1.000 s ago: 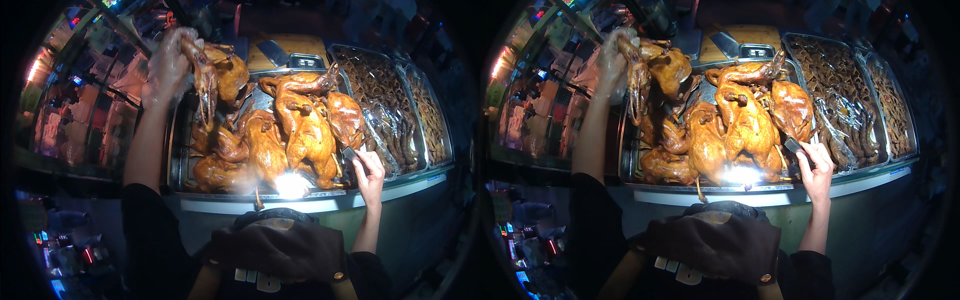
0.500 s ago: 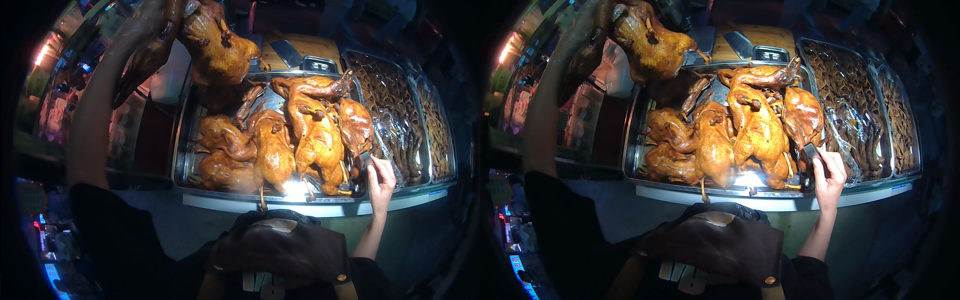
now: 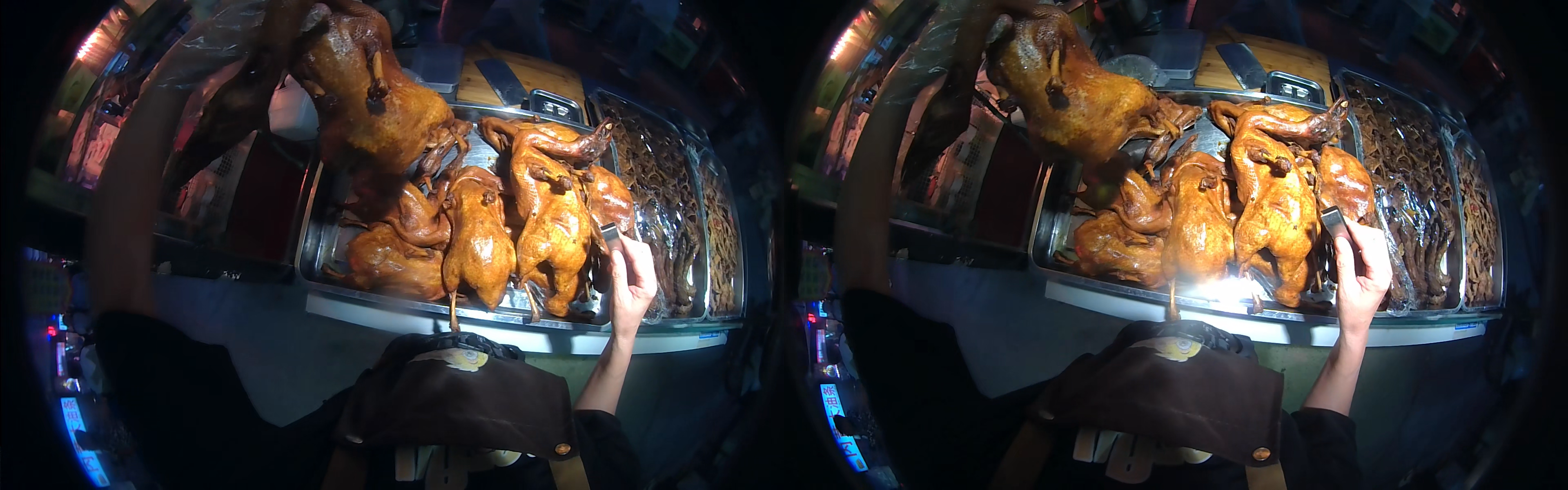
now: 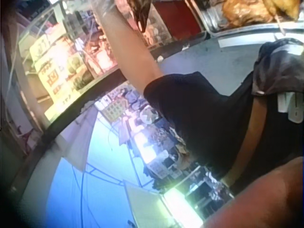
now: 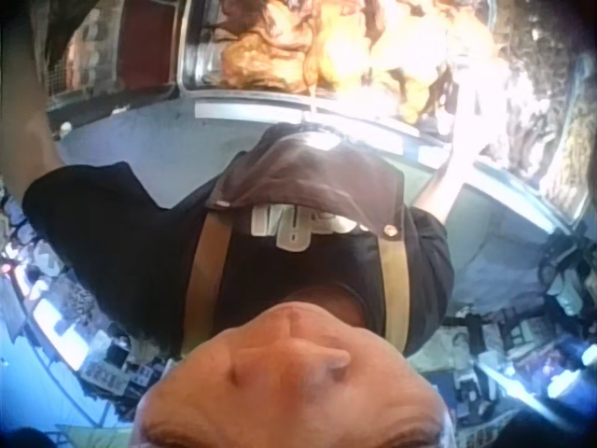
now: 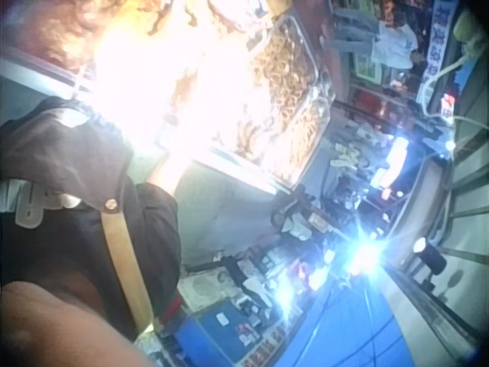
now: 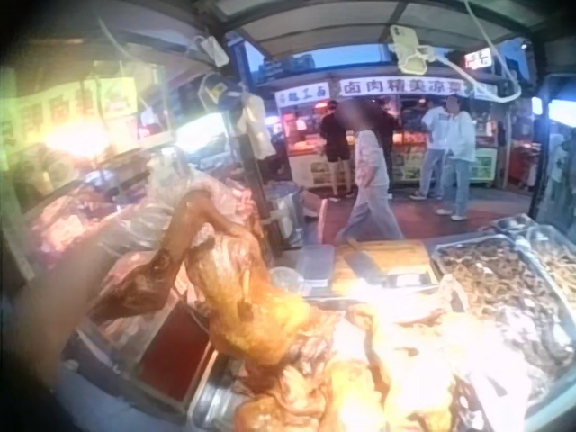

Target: The person uses a knife to carve roasted ducks displayed in a glass case. They repeatedly cut and separate duck parts, then lift and reposition them within the tray. The task involves handling multiple whole ducks and arranging the carved pieces.

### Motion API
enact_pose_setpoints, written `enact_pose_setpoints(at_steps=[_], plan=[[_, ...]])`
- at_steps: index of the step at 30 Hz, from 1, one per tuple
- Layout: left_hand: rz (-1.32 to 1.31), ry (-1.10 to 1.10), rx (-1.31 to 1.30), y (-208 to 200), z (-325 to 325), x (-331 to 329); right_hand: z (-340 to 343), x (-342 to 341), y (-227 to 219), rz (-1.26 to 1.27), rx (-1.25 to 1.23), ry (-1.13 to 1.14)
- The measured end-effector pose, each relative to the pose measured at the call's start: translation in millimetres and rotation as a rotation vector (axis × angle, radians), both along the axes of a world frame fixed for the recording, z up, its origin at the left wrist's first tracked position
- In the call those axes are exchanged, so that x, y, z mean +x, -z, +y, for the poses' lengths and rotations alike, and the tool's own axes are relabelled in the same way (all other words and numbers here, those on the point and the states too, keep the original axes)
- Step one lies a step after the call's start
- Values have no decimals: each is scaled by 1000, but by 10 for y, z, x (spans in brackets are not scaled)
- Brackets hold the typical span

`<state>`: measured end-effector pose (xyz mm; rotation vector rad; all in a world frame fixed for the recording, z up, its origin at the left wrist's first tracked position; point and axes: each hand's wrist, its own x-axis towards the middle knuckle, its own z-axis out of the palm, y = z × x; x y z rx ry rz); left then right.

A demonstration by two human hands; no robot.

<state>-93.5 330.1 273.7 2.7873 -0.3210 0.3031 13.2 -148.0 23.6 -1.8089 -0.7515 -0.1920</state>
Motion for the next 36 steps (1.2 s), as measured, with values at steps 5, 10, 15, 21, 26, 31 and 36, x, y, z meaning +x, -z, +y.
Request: enact_pose_setpoints(at_steps=[5, 10, 15, 21, 26, 31, 36], plan=[[34, -13, -33, -110, 74, -105, 125, -58, -2, 27, 56, -50], [55, -35, -50, -167, 96, -236, 252, -135, -30, -7, 47, -105], [70, -45, -67, -186, 73, -329, 317, -209, -63, 28, 77, -139], [100, -40, -102, -173, 85, -366, 209, -228, -54, 20, 48, -125], [148, -40, -150, -186, 119, -347, 248, -257, -56, 27, 59, -121], [245, 62, -277, -31, 331, 112, 269, -332, -181, -74, -16, -47], [421, 73, -368, -176, 186, -45, 121, -292, -38, -80, -99, -20]])
